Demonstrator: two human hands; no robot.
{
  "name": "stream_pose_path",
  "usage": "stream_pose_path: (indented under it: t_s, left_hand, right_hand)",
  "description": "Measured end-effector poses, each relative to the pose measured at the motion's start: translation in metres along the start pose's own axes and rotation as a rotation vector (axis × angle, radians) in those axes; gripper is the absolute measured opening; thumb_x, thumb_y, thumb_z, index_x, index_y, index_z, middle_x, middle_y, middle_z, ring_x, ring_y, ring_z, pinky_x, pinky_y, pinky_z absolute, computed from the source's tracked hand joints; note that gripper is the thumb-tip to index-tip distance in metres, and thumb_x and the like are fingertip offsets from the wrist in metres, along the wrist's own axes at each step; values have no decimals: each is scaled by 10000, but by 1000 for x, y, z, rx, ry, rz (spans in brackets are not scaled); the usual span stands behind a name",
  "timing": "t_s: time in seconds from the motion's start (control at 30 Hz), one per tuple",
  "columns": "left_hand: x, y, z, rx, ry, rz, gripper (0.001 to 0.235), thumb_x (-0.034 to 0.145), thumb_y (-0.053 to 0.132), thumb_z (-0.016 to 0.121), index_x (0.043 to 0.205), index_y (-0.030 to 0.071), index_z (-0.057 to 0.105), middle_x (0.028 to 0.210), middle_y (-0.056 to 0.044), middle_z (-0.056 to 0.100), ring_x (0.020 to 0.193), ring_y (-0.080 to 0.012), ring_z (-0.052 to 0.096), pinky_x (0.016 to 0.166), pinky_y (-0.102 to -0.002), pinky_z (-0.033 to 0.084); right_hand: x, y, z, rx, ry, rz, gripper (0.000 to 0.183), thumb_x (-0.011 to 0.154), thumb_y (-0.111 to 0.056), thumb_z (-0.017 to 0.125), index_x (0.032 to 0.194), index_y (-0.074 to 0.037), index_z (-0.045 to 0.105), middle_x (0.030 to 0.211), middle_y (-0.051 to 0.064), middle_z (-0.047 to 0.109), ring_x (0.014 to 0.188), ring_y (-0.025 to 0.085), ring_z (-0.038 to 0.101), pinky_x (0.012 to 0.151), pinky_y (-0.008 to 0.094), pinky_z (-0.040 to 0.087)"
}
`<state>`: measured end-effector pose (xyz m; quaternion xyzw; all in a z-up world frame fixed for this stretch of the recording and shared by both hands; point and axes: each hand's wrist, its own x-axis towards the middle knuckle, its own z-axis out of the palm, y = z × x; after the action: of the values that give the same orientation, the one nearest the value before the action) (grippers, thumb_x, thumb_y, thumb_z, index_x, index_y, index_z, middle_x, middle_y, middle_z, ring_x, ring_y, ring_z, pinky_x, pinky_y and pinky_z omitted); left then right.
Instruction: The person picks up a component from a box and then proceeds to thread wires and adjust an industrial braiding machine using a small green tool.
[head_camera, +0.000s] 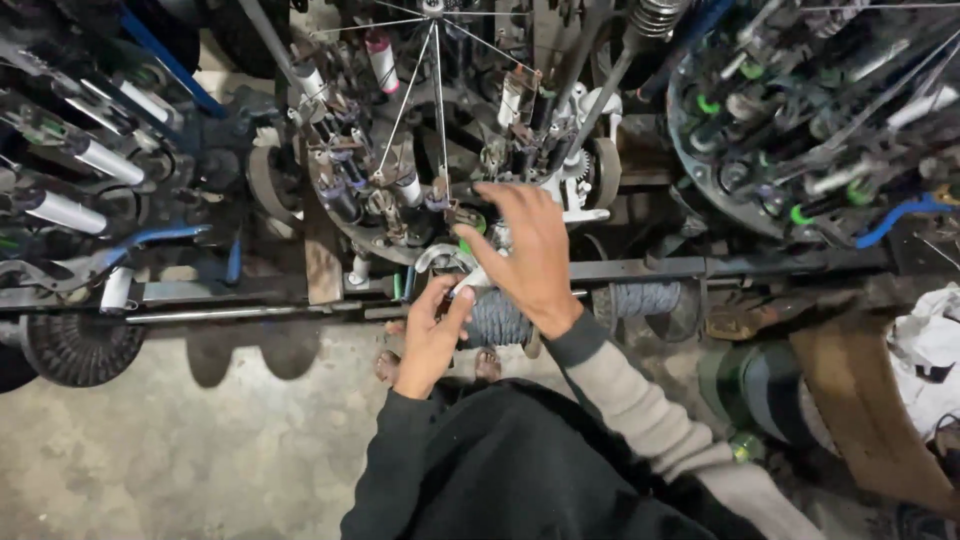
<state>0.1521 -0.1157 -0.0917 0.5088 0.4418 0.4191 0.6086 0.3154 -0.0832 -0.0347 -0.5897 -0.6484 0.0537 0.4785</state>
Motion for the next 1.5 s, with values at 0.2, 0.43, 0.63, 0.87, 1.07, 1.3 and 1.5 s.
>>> stream_pose_path:
  t_s: [0.2, 0.43, 0.63, 0.87, 1.07, 1.3, 1.5]
  left_hand:
    - [4, -8, -2, -14, 47, -70, 331, 992, 268, 702, 1162, -12, 653, 999, -158, 671, 743, -172, 665, 501, -249, 592]
    - [11, -30, -6, 22, 45, -70, 366, 974, 324, 741, 1180, 25, 696, 1006, -151, 715, 772, -181, 699, 522, -279, 605]
    - [14, -34, -3, -175, 3, -134, 286, 1008, 230, 687, 1206, 27, 723, 942, -178, 723, 741, -200, 709, 514, -261, 621]
    - [2, 15, 19, -878, 120, -469, 242, 1055, 274, 605, 1000, 55, 691, 1032, -186, 749, 914, -313, 734, 818, -465, 618]
    - [4, -17, 32, -977, 199, -593, 408, 1079, 393, 571, 1016, -4, 641, 940, -135, 723, 868, -265, 717, 812, -387, 623]
    - [0, -1, 31, -889, 216, -679, 480, 1034, 505, 607, 1029, 28, 664, 770, -21, 614, 634, -157, 610, 570, -264, 555]
    - [-13, 45, 25, -596, 251, -650, 593, 984, 530, 655, 1023, -60, 690, 654, -23, 357, 520, -145, 374, 352, -258, 353]
  right_hand:
    - [14, 30, 25, -388, -289, -195, 306, 920, -335, 766, 1155, -148, 707, 911, 22, 666, 1041, 267, 639, 984, 489, 449]
    - [26, 7, 9, -292, -245, -243, 212, 966, -198, 746, 1118, -52, 715, 916, 90, 660, 1022, 293, 627, 927, 439, 458]
    - [43, -22, -31, 20, -156, -39, 226, 965, -184, 782, 1157, -75, 738, 1040, 100, 727, 1067, 269, 644, 974, 394, 483]
    - [-44, -42, -37, 45, -35, -49, 149, 903, -189, 798, 1014, -96, 761, 970, 106, 748, 944, 346, 692, 866, 447, 535]
    - [-110, -18, -2, -380, -104, -380, 219, 1055, -230, 570, 1178, -144, 730, 1064, 53, 668, 1037, 283, 647, 909, 450, 480]
    - [-98, -34, -30, -331, -195, -377, 296, 963, -309, 669, 1221, -172, 715, 1188, 38, 654, 1177, 280, 577, 991, 462, 371]
    - [-27, -16, -32, 35, 85, -29, 114, 1007, -115, 642, 1047, -38, 717, 990, 117, 645, 898, 331, 644, 839, 419, 491]
